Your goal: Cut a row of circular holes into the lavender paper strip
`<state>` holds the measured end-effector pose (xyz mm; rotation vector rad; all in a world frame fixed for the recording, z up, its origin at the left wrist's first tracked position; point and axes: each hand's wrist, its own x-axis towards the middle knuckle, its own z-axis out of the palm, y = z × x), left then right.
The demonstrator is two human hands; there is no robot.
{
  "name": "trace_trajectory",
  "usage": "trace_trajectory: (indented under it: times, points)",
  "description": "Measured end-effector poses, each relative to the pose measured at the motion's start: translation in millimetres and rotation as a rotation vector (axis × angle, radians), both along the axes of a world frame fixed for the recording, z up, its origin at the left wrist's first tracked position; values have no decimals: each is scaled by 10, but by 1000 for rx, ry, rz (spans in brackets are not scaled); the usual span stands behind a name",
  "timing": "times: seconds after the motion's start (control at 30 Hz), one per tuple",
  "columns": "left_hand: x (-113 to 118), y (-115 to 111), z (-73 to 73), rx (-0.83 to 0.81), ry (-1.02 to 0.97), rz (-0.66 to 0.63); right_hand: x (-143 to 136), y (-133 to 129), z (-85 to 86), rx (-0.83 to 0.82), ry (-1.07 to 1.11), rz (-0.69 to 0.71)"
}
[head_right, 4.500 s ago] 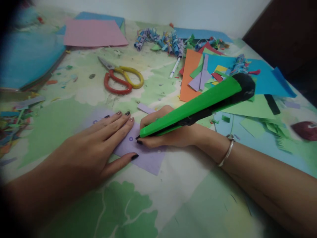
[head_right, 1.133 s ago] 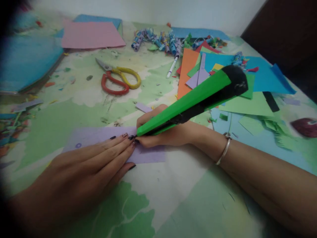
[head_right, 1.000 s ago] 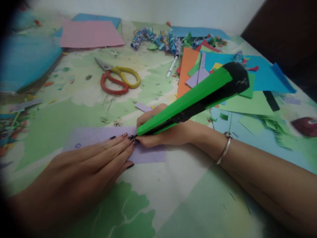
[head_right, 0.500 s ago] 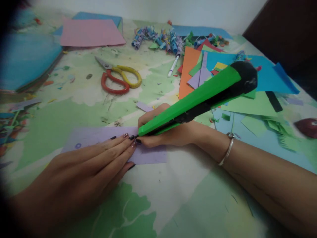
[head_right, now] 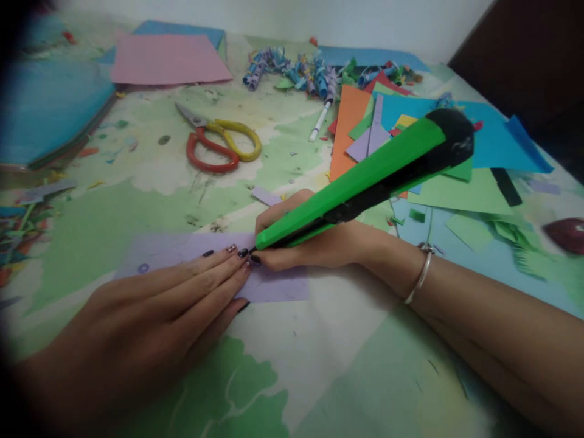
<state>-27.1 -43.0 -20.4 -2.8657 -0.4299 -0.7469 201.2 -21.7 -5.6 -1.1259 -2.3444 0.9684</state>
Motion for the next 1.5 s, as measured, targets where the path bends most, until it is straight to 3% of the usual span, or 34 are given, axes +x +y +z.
trace_trajectory:
  times: [0.3, 0.6, 0.93, 1.5]
  points:
    - [-7, -10, -3, -5, 0, 13, 4, -4, -16, -22, 36, 18]
    - [6, 16, 0, 9, 16, 19, -15, -27, -50, 56, -19, 10]
    - [-2, -7, 13, 14, 23, 25, 9, -17, -48, -10, 37, 3]
    - [14, 2, 12, 10, 14, 16, -27, -63, -54, 57, -60, -57]
